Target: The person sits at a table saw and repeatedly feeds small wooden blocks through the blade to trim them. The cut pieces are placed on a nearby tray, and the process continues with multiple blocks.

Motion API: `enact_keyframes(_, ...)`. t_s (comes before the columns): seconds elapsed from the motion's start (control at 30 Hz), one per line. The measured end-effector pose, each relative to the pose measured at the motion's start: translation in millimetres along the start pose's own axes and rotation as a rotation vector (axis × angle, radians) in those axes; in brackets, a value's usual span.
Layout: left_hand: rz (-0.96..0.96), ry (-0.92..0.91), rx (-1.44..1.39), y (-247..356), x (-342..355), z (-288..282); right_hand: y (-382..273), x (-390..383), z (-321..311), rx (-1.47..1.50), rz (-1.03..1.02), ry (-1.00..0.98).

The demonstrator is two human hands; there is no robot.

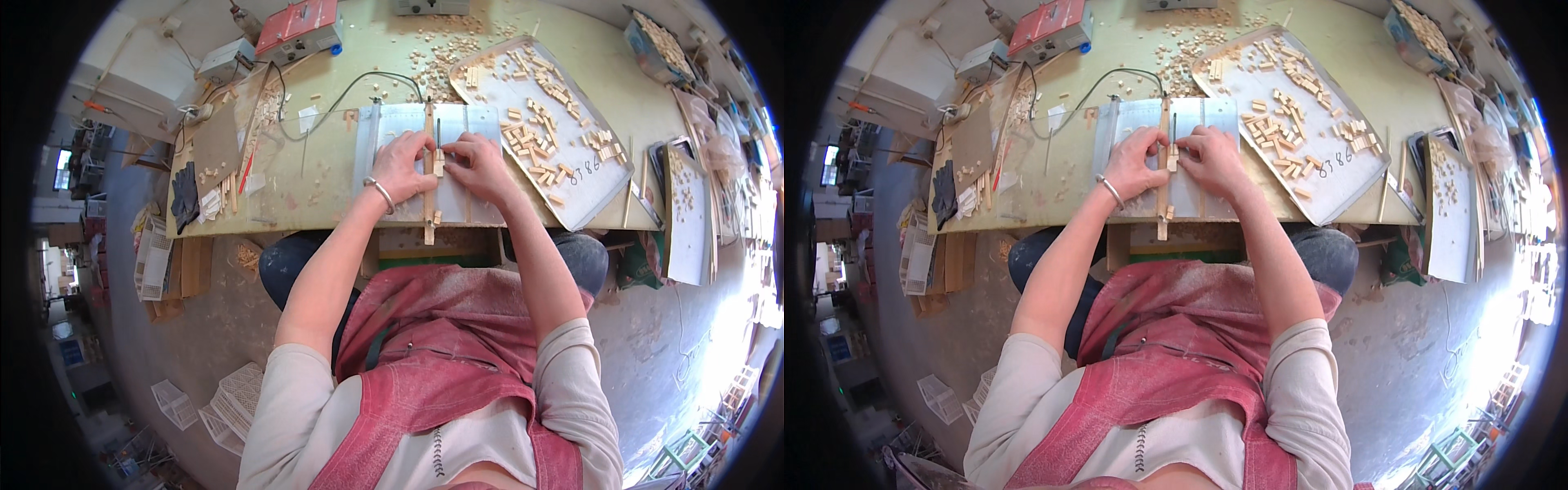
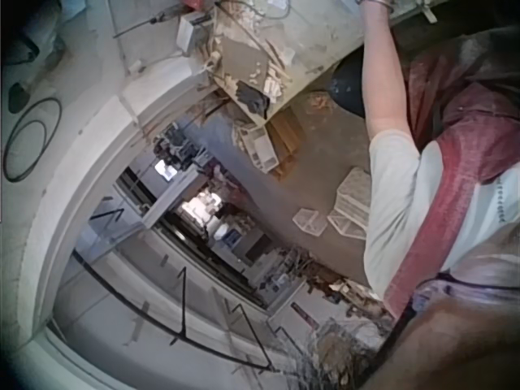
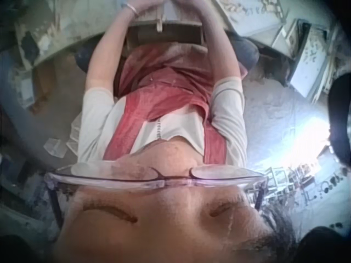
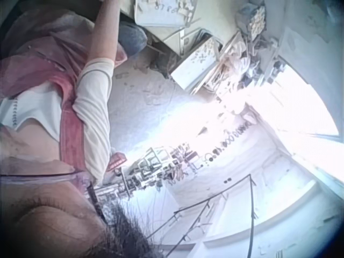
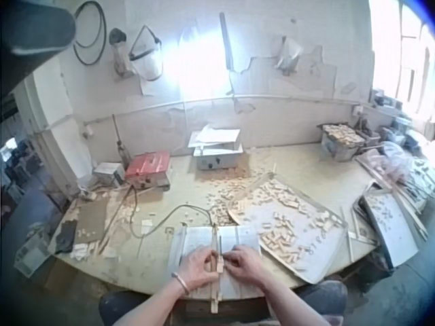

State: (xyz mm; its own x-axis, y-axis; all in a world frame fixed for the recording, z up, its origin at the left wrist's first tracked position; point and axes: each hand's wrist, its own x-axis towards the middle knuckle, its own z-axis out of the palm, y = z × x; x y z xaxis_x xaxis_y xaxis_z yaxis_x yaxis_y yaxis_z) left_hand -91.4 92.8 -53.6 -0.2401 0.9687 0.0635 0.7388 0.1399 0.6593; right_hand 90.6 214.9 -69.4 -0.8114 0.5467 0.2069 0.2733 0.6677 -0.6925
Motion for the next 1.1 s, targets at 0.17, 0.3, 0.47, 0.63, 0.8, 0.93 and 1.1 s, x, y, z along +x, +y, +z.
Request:
enact_keyframes(0.17,-0.007,0.006,0.01,-3,7,0,1,7,-3,-0.018,0.003,-0.014)
enact_keyframes(0.3,0.035,0.04,0.011,-4,11,-1,5,13,-3,-0.016,0.013,-0.019)
enact_keyframes(0.47,0.011,0.007,-0.008,-8,18,-3,5,17,-5,-0.01,0.03,-0.027)
enact_keyframes(0.63,-0.012,-0.014,0.003,-7,21,-5,5,20,-6,-0.013,0.051,-0.031)
enact_keyframes(0.8,-0.044,-0.036,0.016,-6,25,-7,7,25,-6,-0.014,0.084,-0.037)
enact_keyframes(0.93,-0.051,-0.026,-0.004,-5,29,-8,8,28,-7,-0.002,0.094,-0.051)
enact_keyframes(1.1,-0.029,-0.063,0.038,-5,26,-8,9,24,-11,-0.017,0.085,-0.032)
